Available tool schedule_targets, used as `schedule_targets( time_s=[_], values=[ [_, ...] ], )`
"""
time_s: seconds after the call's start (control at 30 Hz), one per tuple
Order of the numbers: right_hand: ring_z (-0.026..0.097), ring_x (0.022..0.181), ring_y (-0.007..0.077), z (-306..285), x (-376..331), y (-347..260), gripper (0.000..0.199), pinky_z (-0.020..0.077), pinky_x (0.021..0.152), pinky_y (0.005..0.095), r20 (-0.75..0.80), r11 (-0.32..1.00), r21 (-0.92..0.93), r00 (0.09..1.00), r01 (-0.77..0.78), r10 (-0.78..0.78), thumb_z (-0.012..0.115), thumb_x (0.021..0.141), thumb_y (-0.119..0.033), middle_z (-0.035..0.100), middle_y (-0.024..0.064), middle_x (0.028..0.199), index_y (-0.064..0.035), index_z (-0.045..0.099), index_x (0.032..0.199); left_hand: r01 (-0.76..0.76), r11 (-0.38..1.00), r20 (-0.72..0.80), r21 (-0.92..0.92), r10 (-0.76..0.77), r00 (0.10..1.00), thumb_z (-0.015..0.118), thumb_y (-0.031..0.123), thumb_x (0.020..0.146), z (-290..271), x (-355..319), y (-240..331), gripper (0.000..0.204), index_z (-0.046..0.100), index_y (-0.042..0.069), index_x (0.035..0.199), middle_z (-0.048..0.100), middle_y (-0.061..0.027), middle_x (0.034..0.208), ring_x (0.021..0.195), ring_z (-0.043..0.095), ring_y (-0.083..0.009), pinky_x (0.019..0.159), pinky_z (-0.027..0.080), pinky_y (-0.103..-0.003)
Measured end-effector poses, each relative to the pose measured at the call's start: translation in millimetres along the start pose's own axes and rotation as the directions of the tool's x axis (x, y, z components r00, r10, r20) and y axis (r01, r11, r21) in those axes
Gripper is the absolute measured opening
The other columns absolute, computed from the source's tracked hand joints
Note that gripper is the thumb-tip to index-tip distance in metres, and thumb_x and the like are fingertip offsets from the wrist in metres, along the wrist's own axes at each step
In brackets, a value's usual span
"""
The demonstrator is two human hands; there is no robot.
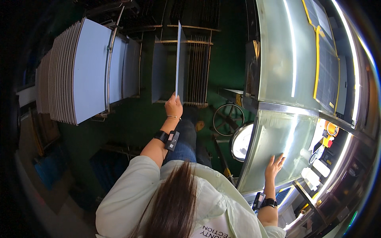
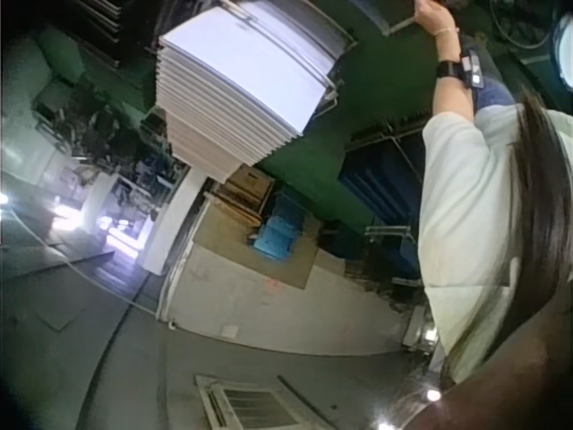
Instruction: Inspecting and sorting various industrial sheets, including solar-cell patterns and solid-colored panels, at an assembly station.
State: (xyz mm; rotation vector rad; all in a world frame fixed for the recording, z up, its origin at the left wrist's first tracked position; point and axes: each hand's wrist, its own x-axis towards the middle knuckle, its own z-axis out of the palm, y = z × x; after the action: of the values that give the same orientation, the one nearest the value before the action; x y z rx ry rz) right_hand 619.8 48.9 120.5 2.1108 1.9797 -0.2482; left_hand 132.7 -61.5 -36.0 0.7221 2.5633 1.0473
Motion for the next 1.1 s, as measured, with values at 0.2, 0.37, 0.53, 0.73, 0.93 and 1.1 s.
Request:
schedule_targets(
  time_s=[0.2, 0.37, 0.53, 0.73, 0.93, 1.1],
  values=[
    [0.014, 0.131, 0.0373, -1, 0, -1, 0.062, 0.0141, 0.105, 0.0455, 0.014, 1.0, -0.005, 1.0, -0.001, 0.001, 0.035, 0.091, -0.043, 0.011, 0.0243, 0.142, -0.0109, 0.013, 0.14, -0.037, 0.999, -0.03, -0.036, 0.036, 0.999, 0.048, 0.007, 0.081, 3, 1, -2, 0.029, 0.055, 0.005, 0.11, 0.061, -0.0203, 0.08, 0.071, 0.058, -0.038, 0.064, 0.046, -0.046],
    [0.013, 0.132, 0.0362, -5, -1, -7, 0.062, 0.0138, 0.105, 0.0441, 0.033, 1.0, -0.009, 0.999, -0.018, 0.019, 0.033, 0.092, -0.044, 0.01, 0.0236, 0.142, -0.0089, 0.014, 0.139, -0.039, 0.998, -0.025, -0.039, 0.038, 0.999, 0.048, 0.007, 0.081, 0, -2, 0, 0.03, 0.054, 0.005, 0.111, 0.061, -0.0207, 0.083, 0.072, 0.058, -0.0376, 0.063, 0.047, -0.045],
    [0.012, 0.132, 0.0356, -7, -2, -10, 0.063, 0.0133, 0.105, 0.0441, 0.041, 1.0, -0.006, 0.999, -0.03, 0.03, 0.032, 0.092, -0.046, 0.009, 0.0228, 0.143, -0.0095, 0.014, 0.14, -0.014, 0.999, -0.024, -0.048, 0.013, 1.0, 0.05, 0.011, 0.082, -4, -4, 4, 0.024, 0.058, 0.002, 0.103, 0.06, -0.0216, 0.078, 0.069, 0.058, -0.0375, 0.063, 0.046, -0.044],
    [0.012, 0.132, 0.0352, 0, -1, 0, 0.062, 0.0132, 0.105, 0.0446, 0.023, 1.0, -0.009, 1.0, -0.019, 0.02, 0.032, 0.091, -0.046, 0.009, 0.0221, 0.143, -0.0114, 0.014, 0.14, -0.013, 1.0, 0.01, -0.027, 0.013, 1.0, 0.049, 0.009, 0.082, -4, -5, 4, 0.026, 0.056, 0.003, 0.106, 0.061, -0.0209, 0.08, 0.071, 0.059, -0.037, 0.063, 0.047, -0.044],
    [0.013, 0.132, 0.0351, -3, -2, -5, 0.062, 0.0134, 0.106, 0.0443, 0.026, 1.0, -0.001, 0.999, -0.026, 0.026, 0.032, 0.092, -0.045, 0.009, 0.022, 0.143, -0.0122, 0.014, 0.14, -0.013, 1.0, -0.016, -0.023, 0.013, 1.0, 0.049, 0.01, 0.082, 2, 0, 5, 0.026, 0.056, 0.003, 0.106, 0.061, -0.0211, 0.08, 0.072, 0.058, -0.0374, 0.064, 0.046, -0.045],
    [0.013, 0.132, 0.0352, -3, -1, -4, 0.061, 0.0136, 0.106, 0.0437, 0.014, 1.0, 0.012, 1.0, -0.019, 0.019, 0.033, 0.092, -0.045, 0.01, 0.0222, 0.143, -0.0133, 0.014, 0.14, -0.008, 1.0, 0.037, 0.023, 0.007, 0.999, 0.047, 0.009, 0.082, 6, 10, 5, 0.029, 0.055, 0.004, 0.109, 0.061, -0.0203, 0.08, 0.072, 0.058, -0.0378, 0.065, 0.047, -0.046]
  ],
)
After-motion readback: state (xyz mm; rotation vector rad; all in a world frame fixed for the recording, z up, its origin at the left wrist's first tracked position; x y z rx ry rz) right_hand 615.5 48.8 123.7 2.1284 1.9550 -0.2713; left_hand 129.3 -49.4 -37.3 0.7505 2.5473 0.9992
